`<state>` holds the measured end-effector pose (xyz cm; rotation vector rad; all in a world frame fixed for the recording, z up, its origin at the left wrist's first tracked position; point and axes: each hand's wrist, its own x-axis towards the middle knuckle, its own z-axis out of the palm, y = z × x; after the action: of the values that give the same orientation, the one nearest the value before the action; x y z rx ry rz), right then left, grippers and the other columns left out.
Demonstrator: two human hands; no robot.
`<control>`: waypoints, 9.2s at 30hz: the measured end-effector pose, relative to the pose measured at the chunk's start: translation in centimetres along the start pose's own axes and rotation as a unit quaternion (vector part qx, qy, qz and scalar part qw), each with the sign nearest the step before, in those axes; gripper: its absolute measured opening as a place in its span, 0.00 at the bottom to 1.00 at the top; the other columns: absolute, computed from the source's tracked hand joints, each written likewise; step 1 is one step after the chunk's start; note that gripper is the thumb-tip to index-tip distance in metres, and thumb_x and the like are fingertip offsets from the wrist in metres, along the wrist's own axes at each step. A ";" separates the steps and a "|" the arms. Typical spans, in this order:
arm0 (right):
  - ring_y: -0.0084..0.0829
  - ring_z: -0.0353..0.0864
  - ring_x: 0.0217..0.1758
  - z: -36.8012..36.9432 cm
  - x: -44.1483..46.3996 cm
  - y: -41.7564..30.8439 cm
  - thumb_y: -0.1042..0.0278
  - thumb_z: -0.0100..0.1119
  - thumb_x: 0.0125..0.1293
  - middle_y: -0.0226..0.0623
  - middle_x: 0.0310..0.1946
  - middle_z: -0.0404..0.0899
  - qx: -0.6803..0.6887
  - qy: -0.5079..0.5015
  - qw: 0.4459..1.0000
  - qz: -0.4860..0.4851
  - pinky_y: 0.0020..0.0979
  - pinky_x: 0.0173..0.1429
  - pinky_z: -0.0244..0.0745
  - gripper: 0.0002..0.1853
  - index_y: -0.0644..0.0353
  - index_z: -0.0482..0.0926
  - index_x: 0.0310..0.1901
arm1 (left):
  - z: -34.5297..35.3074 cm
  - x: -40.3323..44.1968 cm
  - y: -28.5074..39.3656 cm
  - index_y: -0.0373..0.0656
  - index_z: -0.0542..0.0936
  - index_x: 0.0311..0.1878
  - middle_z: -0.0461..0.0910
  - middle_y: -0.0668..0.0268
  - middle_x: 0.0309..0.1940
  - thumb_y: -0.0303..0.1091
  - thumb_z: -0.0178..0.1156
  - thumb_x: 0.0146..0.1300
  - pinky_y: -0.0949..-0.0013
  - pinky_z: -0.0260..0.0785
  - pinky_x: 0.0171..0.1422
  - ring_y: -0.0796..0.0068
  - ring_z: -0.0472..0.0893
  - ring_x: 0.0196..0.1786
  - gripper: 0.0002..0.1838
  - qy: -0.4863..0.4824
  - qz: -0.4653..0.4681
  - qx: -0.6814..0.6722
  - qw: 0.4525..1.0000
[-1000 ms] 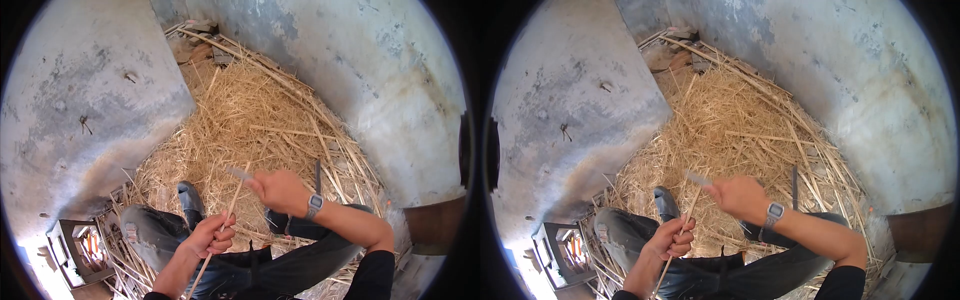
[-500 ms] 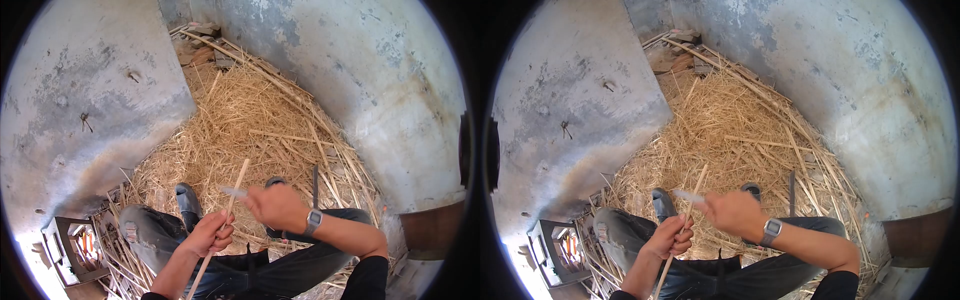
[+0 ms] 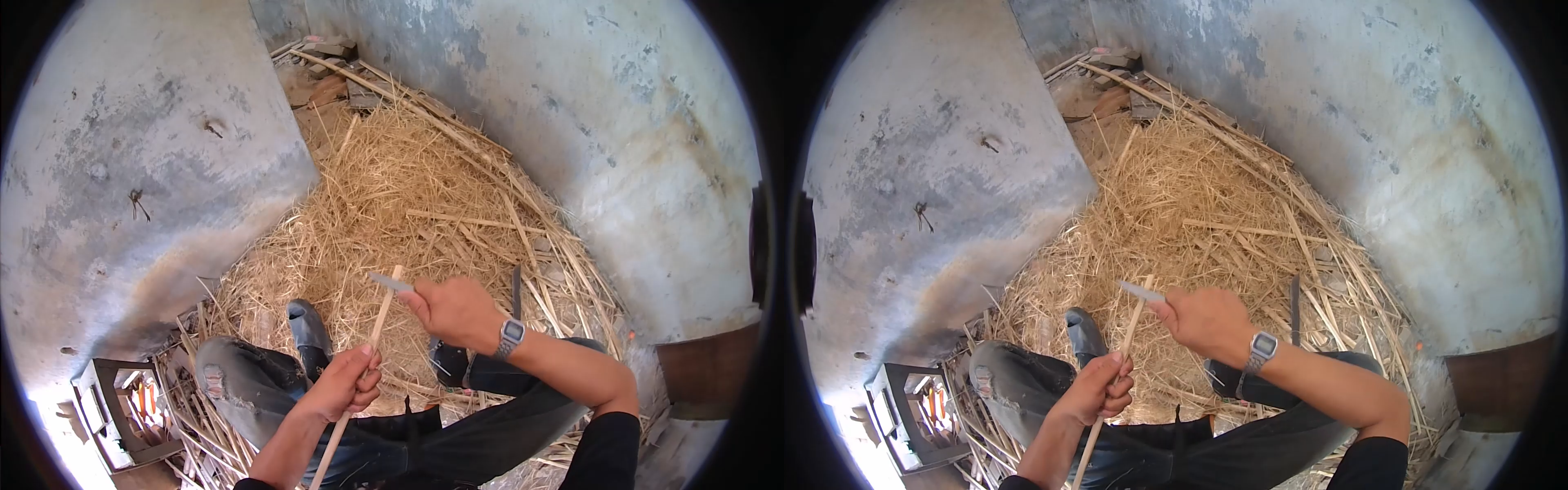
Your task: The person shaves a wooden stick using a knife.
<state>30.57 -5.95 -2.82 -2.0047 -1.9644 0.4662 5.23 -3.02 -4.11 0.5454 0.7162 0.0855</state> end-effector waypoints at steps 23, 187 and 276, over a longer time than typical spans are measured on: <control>0.50 0.80 0.17 0.8 -2.0 -2.6 0.44 0.52 0.78 0.44 0.13 0.75 -0.010 -0.032 0.999 -0.020 0.50 0.22 0.73 0.23 0.54 0.79 0.31 | 0.3 0.4 -1.1 0.45 0.70 0.41 0.65 0.74 0.22 0.47 0.44 0.86 0.77 0.56 0.22 0.86 0.63 0.20 0.17 0.098 0.100 0.177 0.974; 0.45 0.74 0.17 -3.3 0.2 -0.5 0.54 0.56 0.80 0.44 0.15 0.70 0.228 0.164 0.960 -0.001 0.40 0.23 0.63 0.21 0.60 0.76 0.30 | -0.2 -1.4 0.9 0.50 0.56 0.83 0.53 0.77 0.20 0.48 0.40 0.86 0.79 0.43 0.19 0.88 0.51 0.16 0.29 -0.143 -0.017 -0.131 0.981; 0.51 0.78 0.19 -1.9 0.6 2.6 0.52 0.52 0.80 0.47 0.16 0.75 0.058 0.156 0.986 0.004 0.47 0.24 0.69 0.22 0.59 0.79 0.32 | -0.2 0.5 -2.7 0.35 0.77 0.71 0.65 0.80 0.19 0.27 0.63 0.74 0.78 0.56 0.27 0.90 0.61 0.24 0.23 0.153 0.292 0.341 0.881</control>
<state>33.71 -5.39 -2.25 -1.8823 -1.7008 0.2423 5.20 -5.12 -5.83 1.4453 0.8662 0.5048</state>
